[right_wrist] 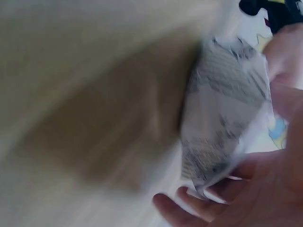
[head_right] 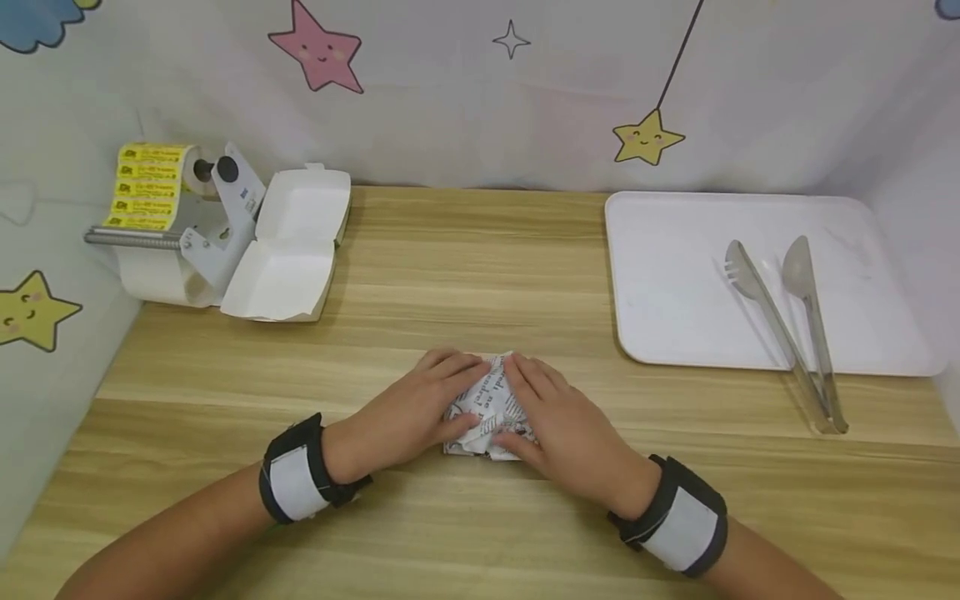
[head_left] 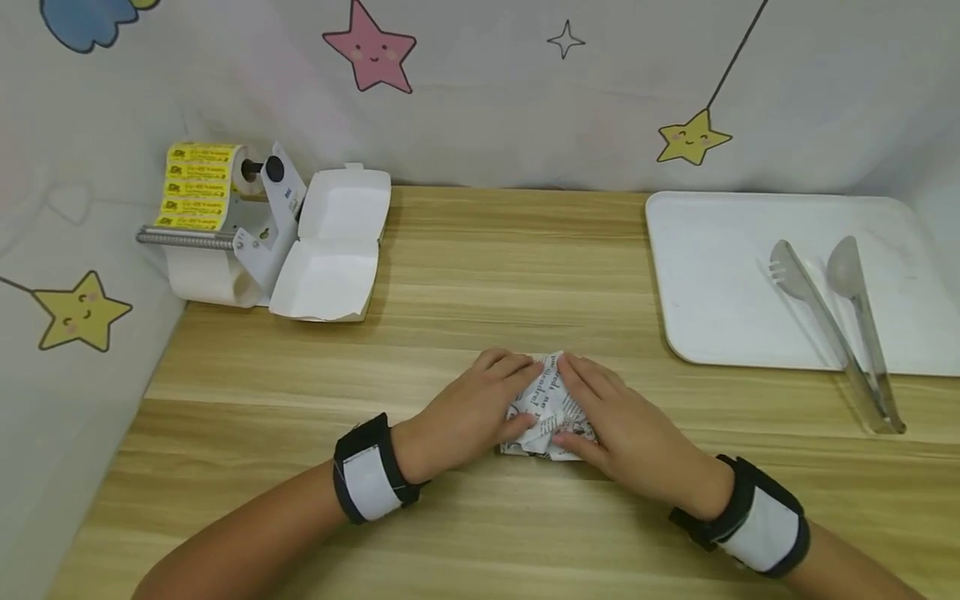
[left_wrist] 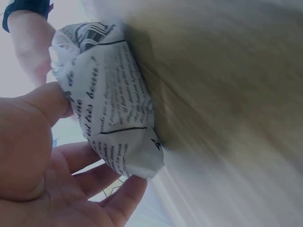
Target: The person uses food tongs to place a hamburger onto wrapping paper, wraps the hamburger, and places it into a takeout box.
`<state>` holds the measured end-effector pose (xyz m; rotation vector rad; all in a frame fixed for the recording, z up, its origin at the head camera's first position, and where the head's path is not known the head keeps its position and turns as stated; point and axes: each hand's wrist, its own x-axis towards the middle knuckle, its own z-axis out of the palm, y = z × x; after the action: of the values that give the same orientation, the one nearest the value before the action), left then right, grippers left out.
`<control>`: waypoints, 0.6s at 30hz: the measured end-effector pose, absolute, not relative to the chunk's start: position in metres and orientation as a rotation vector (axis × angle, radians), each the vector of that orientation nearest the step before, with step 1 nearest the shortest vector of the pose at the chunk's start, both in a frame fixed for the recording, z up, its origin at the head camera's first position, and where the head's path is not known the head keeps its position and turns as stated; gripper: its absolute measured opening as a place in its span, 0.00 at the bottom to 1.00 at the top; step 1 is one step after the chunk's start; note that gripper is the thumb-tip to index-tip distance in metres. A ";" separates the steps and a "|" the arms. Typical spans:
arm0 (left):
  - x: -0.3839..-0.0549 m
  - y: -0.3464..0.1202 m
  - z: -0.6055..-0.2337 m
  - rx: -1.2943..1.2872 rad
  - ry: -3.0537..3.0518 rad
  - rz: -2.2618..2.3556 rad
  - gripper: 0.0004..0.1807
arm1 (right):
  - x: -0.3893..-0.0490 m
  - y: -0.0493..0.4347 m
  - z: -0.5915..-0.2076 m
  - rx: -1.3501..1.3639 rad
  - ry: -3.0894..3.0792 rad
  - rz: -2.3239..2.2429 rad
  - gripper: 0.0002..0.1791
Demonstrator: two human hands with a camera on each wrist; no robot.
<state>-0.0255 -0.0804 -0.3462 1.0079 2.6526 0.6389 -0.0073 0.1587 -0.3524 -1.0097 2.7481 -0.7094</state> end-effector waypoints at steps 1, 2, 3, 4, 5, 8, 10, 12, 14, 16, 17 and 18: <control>-0.026 -0.081 -0.347 1.012 2.641 0.658 0.34 | -0.006 0.158 -0.354 -1.001 2.741 -0.685 0.46; -0.026 -0.082 -0.347 1.020 2.627 0.673 0.34 | -0.005 0.157 -0.355 -0.995 2.742 -0.665 0.46; -0.026 -0.083 -0.348 1.026 2.613 0.687 0.35 | -0.004 0.157 -0.356 -0.993 2.749 -0.642 0.47; -0.027 -0.084 -0.349 1.030 2.595 0.706 0.36 | -0.003 0.157 -0.357 -0.997 2.758 -0.619 0.47; -0.027 -0.085 -0.350 1.034 2.578 0.721 0.37 | -0.003 0.157 -0.358 -1.002 2.765 -0.599 0.47; -0.028 -0.088 -0.354 1.034 2.521 0.774 0.41 | -0.002 0.159 -0.359 -1.028 2.781 -0.537 0.48; -0.029 -0.090 -0.356 1.034 2.494 0.801 0.43 | -0.002 0.159 -0.360 -1.040 2.780 -0.512 0.48; -0.029 -0.091 -0.357 1.045 2.477 0.809 0.44 | -0.001 0.159 -0.361 -1.039 2.776 -0.508 0.47; -0.030 -0.091 -0.357 1.058 2.469 0.802 0.45 | -0.001 0.160 -0.361 -1.039 2.771 -0.510 0.47; -0.031 -0.091 -0.356 1.068 2.467 0.785 0.46 | -0.001 0.160 -0.361 -1.041 2.763 -0.514 0.47; -0.031 -0.090 -0.356 1.068 2.467 0.776 0.46 | -0.001 0.161 -0.361 -1.042 2.758 -0.514 0.47; -0.031 -0.089 -0.355 1.059 2.465 0.771 0.46 | -0.001 0.161 -0.360 -1.043 2.748 -0.524 0.47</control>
<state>-0.0309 -0.0893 -0.3549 1.0588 2.4647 0.7706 -0.0011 0.1614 -0.3603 -1.0429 2.7479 -0.5236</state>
